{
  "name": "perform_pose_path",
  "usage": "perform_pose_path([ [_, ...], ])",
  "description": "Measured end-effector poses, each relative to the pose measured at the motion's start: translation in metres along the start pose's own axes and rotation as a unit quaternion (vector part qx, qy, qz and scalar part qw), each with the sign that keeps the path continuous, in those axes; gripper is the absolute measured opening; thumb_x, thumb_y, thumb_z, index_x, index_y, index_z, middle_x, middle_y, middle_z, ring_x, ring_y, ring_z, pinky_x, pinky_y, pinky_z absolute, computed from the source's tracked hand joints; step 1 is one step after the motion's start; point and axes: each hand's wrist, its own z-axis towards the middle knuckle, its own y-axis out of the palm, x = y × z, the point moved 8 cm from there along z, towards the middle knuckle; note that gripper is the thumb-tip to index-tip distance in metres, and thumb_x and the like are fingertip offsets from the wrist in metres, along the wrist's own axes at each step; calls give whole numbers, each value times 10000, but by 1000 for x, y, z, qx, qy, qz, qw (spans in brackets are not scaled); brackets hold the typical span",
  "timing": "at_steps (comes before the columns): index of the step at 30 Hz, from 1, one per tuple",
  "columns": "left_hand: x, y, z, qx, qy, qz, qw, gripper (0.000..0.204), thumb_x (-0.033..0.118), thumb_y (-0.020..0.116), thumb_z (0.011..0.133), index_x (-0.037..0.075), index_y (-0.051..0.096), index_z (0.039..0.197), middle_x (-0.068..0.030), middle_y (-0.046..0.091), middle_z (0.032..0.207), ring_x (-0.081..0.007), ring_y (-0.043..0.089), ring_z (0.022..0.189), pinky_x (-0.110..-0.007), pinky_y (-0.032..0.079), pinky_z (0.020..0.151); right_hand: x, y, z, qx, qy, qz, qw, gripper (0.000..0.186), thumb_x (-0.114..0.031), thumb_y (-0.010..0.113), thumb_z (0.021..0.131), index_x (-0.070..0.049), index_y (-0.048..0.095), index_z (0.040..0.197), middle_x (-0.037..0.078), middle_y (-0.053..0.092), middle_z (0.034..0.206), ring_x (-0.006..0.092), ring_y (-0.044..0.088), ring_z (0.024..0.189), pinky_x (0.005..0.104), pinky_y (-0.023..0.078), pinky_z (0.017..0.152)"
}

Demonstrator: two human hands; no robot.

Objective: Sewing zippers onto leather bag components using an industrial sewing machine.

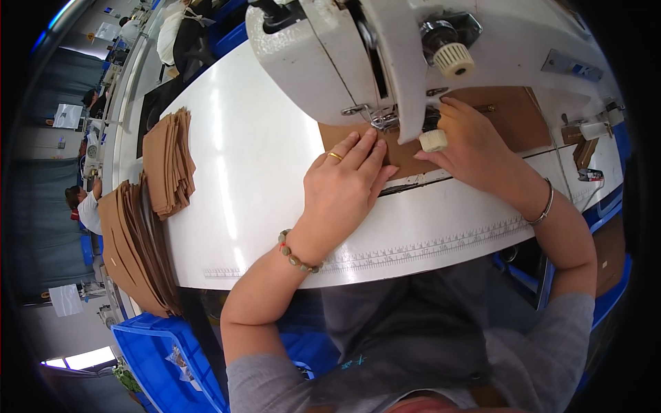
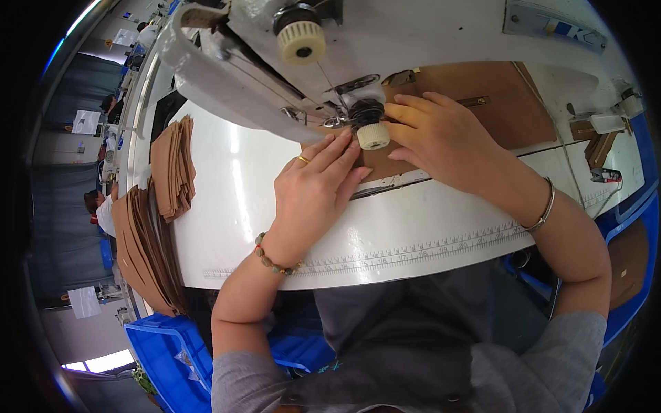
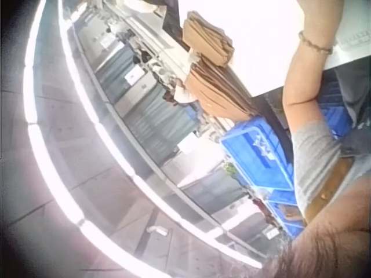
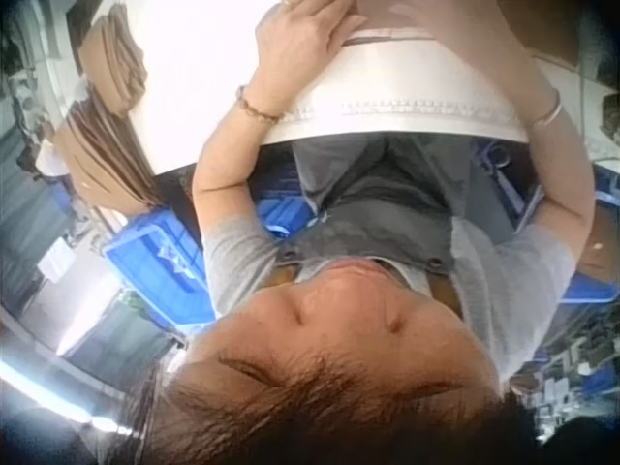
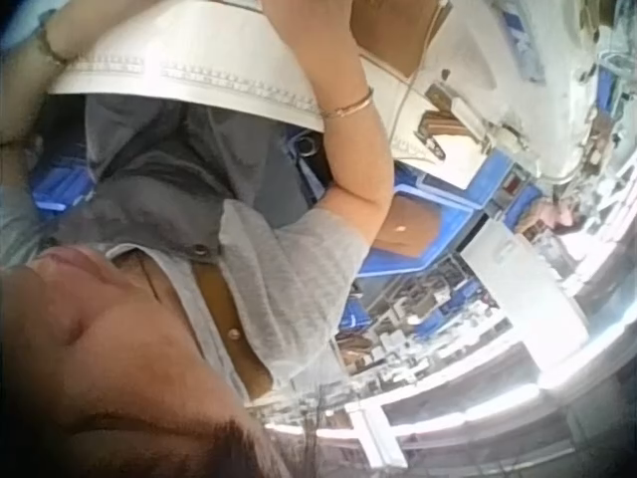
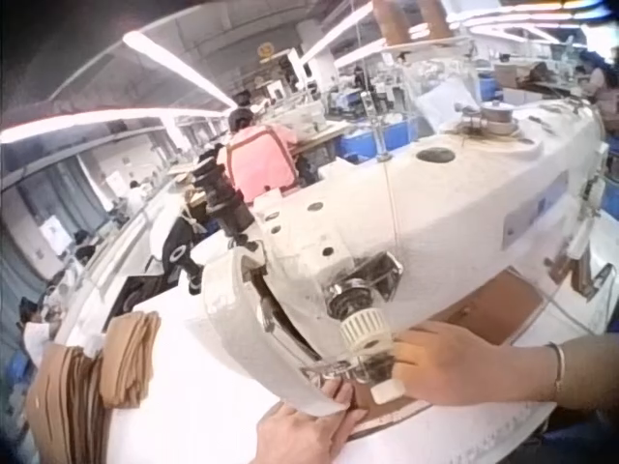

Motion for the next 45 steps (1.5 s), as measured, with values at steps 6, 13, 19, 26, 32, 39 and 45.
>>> perform_pose_path([
  [6,1,1,3,1,-7,5,1000,279,266,825,871,67,811,1065,-83,772,1232,-227,738,1136,-329,594,880,3,5,-1,0,-31,-3,1000,356,-276,750,915,-62,697,1194,91,667,1362,280,591,1337,442,471,1076],
  [13,0,2,6,-7,-4,1,1000,277,260,823,879,60,807,1071,-91,773,1223,-237,738,1141,-332,592,886,5,11,1,-7,-29,-32,999,369,-277,731,932,-92,685,1249,83,657,1396,273,591,1337,454,468,1105],
  [19,-3,3,5,-15,-8,4,1000,278,253,815,892,51,800,1082,-99,775,1211,-252,738,1138,-343,592,898,3,13,4,-20,-43,-46,998,396,-275,729,935,-97,678,1285,76,645,1418,260,585,1344,469,478,1099],
  [26,-3,2,8,-15,2,2,1000,289,271,803,905,50,797,1091,-110,779,1193,-267,748,1113,-350,594,887,3,12,5,-30,-40,-58,997,408,-266,735,933,-93,681,1299,85,642,1421,267,583,1350,476,481,1103],
  [32,-3,0,9,-14,1,8,1000,264,274,802,906,73,806,1078,-88,781,1192,-255,752,1107,-341,596,856,5,12,4,-34,-46,-39,998,424,-268,746,924,-79,684,1299,91,649,1413,277,598,1340,464,481,1102],
  [39,-5,1,7,3,-2,14,1000,245,275,803,905,80,814,1053,-71,788,1177,-247,751,1110,-338,593,840,0,8,6,-27,-53,-34,998,416,-269,752,916,-65,683,1272,96,656,1398,281,600,1340,456,476,1104],
  [45,-5,0,6,12,-1,10,1000,251,281,802,903,75,818,1045,-63,791,1167,-238,755,1080,-336,593,817,0,6,6,-21,-45,-9,999,368,-257,768,902,-49,687,1195,93,675,1311,290,603,1334,461,474,1111],
])
